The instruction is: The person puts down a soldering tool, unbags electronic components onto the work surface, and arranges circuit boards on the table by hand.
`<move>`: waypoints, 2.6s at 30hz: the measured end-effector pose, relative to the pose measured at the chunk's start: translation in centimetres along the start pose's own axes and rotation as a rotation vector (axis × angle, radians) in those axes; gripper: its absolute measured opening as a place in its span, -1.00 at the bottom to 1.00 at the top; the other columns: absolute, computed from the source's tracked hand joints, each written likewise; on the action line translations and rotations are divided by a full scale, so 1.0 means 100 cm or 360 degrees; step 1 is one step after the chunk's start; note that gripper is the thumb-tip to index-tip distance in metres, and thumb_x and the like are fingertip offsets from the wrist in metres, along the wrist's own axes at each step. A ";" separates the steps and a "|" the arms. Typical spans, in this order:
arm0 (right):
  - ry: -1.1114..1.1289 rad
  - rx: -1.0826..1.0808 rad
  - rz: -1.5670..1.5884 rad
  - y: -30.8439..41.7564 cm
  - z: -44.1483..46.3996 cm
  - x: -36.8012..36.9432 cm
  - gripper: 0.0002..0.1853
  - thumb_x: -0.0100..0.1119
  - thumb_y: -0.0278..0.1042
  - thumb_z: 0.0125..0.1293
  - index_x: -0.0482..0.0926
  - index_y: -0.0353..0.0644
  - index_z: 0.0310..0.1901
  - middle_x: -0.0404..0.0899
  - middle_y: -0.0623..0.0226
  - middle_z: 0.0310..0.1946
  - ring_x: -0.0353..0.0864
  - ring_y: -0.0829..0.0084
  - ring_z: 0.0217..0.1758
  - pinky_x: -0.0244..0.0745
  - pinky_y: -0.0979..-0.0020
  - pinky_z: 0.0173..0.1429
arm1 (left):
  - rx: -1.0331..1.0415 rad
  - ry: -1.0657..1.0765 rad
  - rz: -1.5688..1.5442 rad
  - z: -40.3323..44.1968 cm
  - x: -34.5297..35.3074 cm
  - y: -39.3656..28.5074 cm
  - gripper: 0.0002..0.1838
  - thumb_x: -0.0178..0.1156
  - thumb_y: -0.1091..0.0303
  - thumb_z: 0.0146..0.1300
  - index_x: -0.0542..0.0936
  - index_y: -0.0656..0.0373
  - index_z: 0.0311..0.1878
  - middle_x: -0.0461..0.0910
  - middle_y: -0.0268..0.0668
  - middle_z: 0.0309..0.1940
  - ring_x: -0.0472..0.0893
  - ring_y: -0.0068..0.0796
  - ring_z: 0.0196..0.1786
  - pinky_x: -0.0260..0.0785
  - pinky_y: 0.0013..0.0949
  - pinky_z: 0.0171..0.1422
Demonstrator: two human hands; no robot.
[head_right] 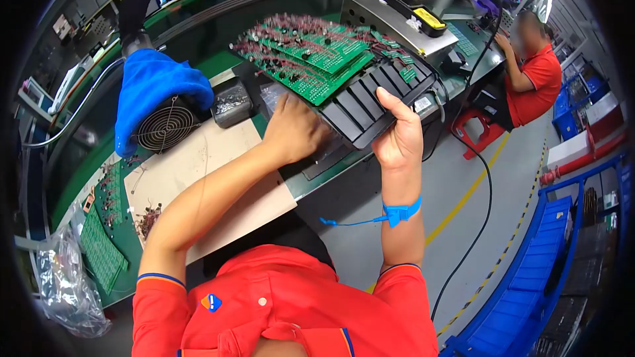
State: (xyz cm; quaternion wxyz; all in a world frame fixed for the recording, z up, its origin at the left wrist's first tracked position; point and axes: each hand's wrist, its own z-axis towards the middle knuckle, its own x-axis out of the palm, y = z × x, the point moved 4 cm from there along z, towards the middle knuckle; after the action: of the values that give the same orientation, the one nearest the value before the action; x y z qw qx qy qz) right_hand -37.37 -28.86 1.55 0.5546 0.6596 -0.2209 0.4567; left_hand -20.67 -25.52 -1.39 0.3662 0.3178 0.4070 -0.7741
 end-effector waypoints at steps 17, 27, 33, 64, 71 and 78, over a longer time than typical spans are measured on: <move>-0.0330 0.0166 -0.0248 -0.058 -0.015 -0.045 -0.61 0.05 -0.55 0.19 0.36 -0.25 0.08 0.47 0.18 0.01 0.46 0.20 0.09 0.38 0.11 0.18 | 0.0270 0.0357 0.0020 -0.045 -0.008 0.017 -0.47 0.04 0.14 0.18 0.32 0.17 0.19 0.30 0.00 0.17 0.18 -0.06 0.30 -0.08 -0.06 0.38; -0.0347 -0.0628 -0.2097 -0.026 -0.076 -0.004 -0.52 -0.04 -0.30 0.31 0.23 -0.23 0.25 0.22 0.05 0.23 0.22 0.14 0.30 0.14 0.13 0.29 | 0.0348 0.0912 0.0321 -0.079 -0.078 -0.027 -0.71 0.12 0.19 0.13 0.53 0.23 -0.20 0.56 -0.14 -0.13 0.52 -0.24 -0.01 0.27 -0.19 0.19; 0.0102 -0.1425 -0.3599 -0.063 -0.026 0.047 -0.46 -0.03 -0.20 0.29 0.19 -0.06 0.30 0.11 -0.10 0.26 0.18 0.00 0.26 0.13 0.04 0.22 | 0.0265 0.0505 0.0144 -0.065 -0.188 -0.053 -0.64 0.19 0.25 0.08 0.53 0.25 -0.09 0.54 -0.09 -0.07 0.53 -0.15 -0.03 0.33 -0.26 0.11; 0.1129 -0.1113 -0.2616 -0.204 -0.100 0.067 -0.77 0.05 -0.57 0.11 0.53 -0.29 -0.15 0.52 0.12 -0.15 0.44 0.12 0.00 0.28 0.21 0.12 | -0.0861 -0.0821 0.1097 -0.268 -0.390 -0.052 -0.57 0.25 0.26 0.09 0.49 0.19 0.04 0.55 -0.16 -0.09 0.55 -0.38 -0.06 0.37 -0.35 0.01; 0.1135 -0.1141 -0.2700 -0.203 -0.101 0.069 -0.79 0.06 -0.56 0.09 0.54 -0.28 -0.20 0.51 0.12 -0.15 0.44 0.12 -0.01 0.26 0.19 0.11 | -0.2255 -0.0379 0.1015 -0.383 -0.309 0.128 -0.23 0.23 -0.14 -0.04 0.38 0.25 0.14 0.55 -0.05 -0.16 0.56 -0.17 -0.08 0.38 -0.23 0.00; 0.1160 -0.0985 -0.2812 -0.207 -0.098 0.073 -0.82 0.02 -0.56 0.10 0.53 -0.31 -0.23 0.51 0.09 -0.16 0.43 0.09 -0.03 0.26 0.20 0.11 | -0.2724 -0.0260 0.0891 -0.381 -0.298 0.140 -0.28 0.18 0.04 -0.12 0.40 0.39 0.07 0.50 0.07 -0.07 0.51 0.03 0.01 0.35 -0.13 0.10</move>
State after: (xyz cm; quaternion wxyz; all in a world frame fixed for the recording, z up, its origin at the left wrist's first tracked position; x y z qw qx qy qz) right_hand -20.84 -12.23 -3.53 0.8756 0.2340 0.4220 -0.0221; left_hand 14.06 10.91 -1.21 0.6802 -0.0318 0.7241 -0.1095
